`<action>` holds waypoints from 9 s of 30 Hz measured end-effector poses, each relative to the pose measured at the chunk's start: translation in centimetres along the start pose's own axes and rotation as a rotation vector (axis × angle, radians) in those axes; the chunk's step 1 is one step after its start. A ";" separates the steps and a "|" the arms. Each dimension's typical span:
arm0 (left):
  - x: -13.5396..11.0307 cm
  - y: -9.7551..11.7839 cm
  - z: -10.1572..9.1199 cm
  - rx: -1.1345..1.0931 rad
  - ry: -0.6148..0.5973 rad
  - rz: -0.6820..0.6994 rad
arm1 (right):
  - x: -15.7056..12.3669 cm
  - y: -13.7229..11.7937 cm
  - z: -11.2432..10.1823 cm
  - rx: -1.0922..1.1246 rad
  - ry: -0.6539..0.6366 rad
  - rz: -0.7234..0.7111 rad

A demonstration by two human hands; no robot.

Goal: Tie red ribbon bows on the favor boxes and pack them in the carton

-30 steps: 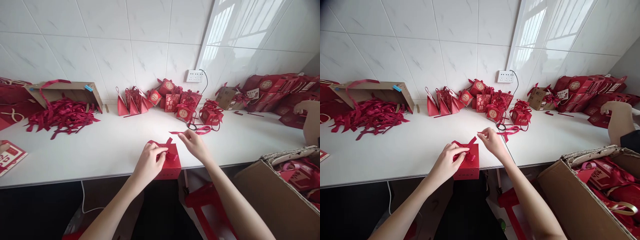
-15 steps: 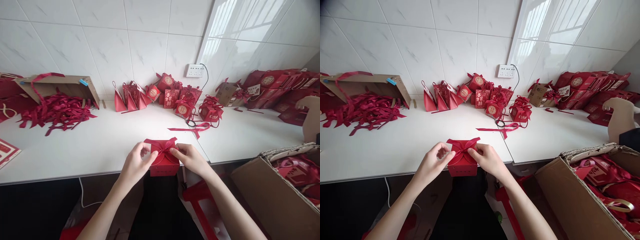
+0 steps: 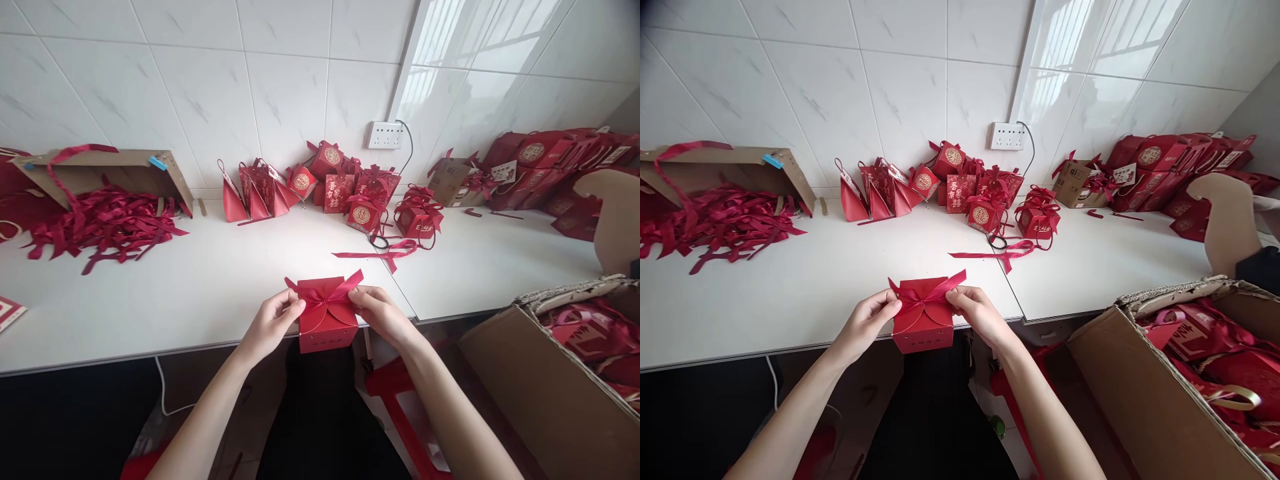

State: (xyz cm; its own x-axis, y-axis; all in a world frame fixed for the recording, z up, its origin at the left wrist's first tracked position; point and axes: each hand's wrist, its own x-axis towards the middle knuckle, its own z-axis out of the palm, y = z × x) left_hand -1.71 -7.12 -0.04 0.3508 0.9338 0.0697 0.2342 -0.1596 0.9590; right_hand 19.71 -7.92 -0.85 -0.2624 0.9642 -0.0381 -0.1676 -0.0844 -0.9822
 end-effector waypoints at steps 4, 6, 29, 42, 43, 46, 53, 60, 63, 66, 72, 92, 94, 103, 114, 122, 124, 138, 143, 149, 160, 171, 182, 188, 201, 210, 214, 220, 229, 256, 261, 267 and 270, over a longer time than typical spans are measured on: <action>0.0 -0.5 0.0 -0.020 -0.002 0.014 | 0.3 0.5 -0.1 0.125 0.008 0.001; 0.1 -0.7 0.1 -0.031 0.001 0.009 | 0.5 0.7 0.1 0.163 0.045 0.010; 4.7 -0.8 -0.7 -0.303 -0.009 -0.081 | 2.9 -1.6 -1.6 -0.282 0.146 -0.197; 7.1 -0.3 0.2 -0.408 0.013 -0.196 | 7.1 -2.0 -0.1 -0.073 -0.130 0.013; 7.1 -0.3 0.2 -0.415 0.000 -0.215 | 7.2 -1.9 -0.1 -0.056 -0.153 0.053; 7.1 -0.6 0.2 -0.451 -0.075 -0.283 | 7.7 -1.4 -0.4 0.006 -0.234 0.167; 7.2 -1.6 0.5 -0.525 -0.215 -0.335 | 9.0 -0.3 -1.0 0.029 -0.249 0.213; 5.7 -1.8 1.1 -0.543 -0.180 -0.282 | 7.9 0.8 -1.3 0.135 -0.250 0.292; 5.2 -1.8 1.2 -0.529 -0.140 -0.271 | 7.1 1.4 -1.5 0.231 -0.228 0.300; 5.0 -1.8 1.2 -0.514 -0.123 -0.257 | 6.4 1.8 -1.3 0.271 -0.192 0.299; 4.9 -2.1 1.5 -0.480 -0.082 -0.234 | 5.8 1.7 -0.4 0.167 -0.086 0.234; -0.6 -3.8 4.9 -0.491 0.618 -0.037 | -2.9 4.8 1.3 -0.523 0.189 -0.419; -2.0 -3.8 6.2 -0.498 0.616 -0.021 | -1.6 4.7 -0.1 -0.383 0.115 -0.323; -8.3 1.0 6.8 -0.197 -0.398 0.225 | -0.7 3.9 -2.1 -0.336 0.588 -0.391; 1.3 0.7 0.9 0.261 0.362 0.342 | -0.6 -0.6 2.9 -1.303 -0.069 -1.037; 1.9 -1.4 1.4 0.223 0.221 0.302 | 0.4 1.5 1.9 -1.015 0.024 -1.172; 2.8 -1.4 0.7 0.198 0.144 0.321 | 0.0 1.3 1.6 -0.996 0.012 -1.161; 5.1 1.9 -0.2 0.422 0.011 0.360 | -1.7 1.1 2.8 -1.223 0.141 -1.135; 4.4 2.0 0.3 0.466 0.073 0.324 | -2.5 1.6 4.4 -1.190 0.311 -1.082; 3.1 2.8 -0.2 0.321 0.000 0.161 | -2.6 1.9 4.9 -1.148 0.353 -1.068; 4.2 4.2 -2.3 0.202 -0.215 0.125 | -3.1 1.9 4.0 -1.172 0.265 -1.033; 4.4 3.3 -2.2 -0.096 -0.212 -0.168 | -3.0 2.0 3.8 -1.132 0.245 -1.042; 5.2 4.8 -1.6 0.636 -0.014 0.297 | -3.1 1.9 3.8 -1.156 0.253 -1.083; 5.5 4.4 0.6 0.682 -0.154 0.287 | -2.9 2.0 4.4 -1.188 0.269 -1.059; 5.1 3.1 0.2 0.543 -0.153 0.258 | -4.4 0.8 1.9 -0.799 0.503 -0.300; 5.1 2.3 0.6 0.522 -0.093 0.243 | -3.4 1.3 2.2 -0.386 0.238 -0.066; 5.1 2.3 0.6 0.507 -0.089 0.224 | -3.5 1.3 1.9 -0.345 0.233 -0.044; 5.1 2.4 0.6 0.457 -0.093 0.215 | -3.4 1.5 1.8 -0.262 0.276 -0.019; 5.0 2.2 0.7 0.420 -0.075 0.231 | -3.1 2.4 0.2 -0.173 0.240 -0.141; 2.7 0.2 3.3 0.154 0.454 0.070 | 2.3 0.5 0.8 -0.310 0.389 -0.250; 2.4 -0.3 3.9 0.117 0.476 0.071 | 2.3 1.2 0.9 -0.148 0.382 -0.191; 2.3 -0.9 4.3 -0.027 0.513 0.029 | 2.9 2.1 0.6 0.015 0.356 -0.137; 2.4 -1.1 4.5 -0.114 0.523 0.021 | 3.2 2.2 0.3 0.012 0.338 -0.132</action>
State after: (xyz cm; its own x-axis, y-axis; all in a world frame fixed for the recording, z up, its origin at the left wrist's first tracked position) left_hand 2.95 -6.16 -2.18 -0.1511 0.9703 0.1888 0.1213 -0.1714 0.9777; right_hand 18.23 -5.07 -3.03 0.0910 0.9955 0.0283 -0.1910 0.0453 -0.9805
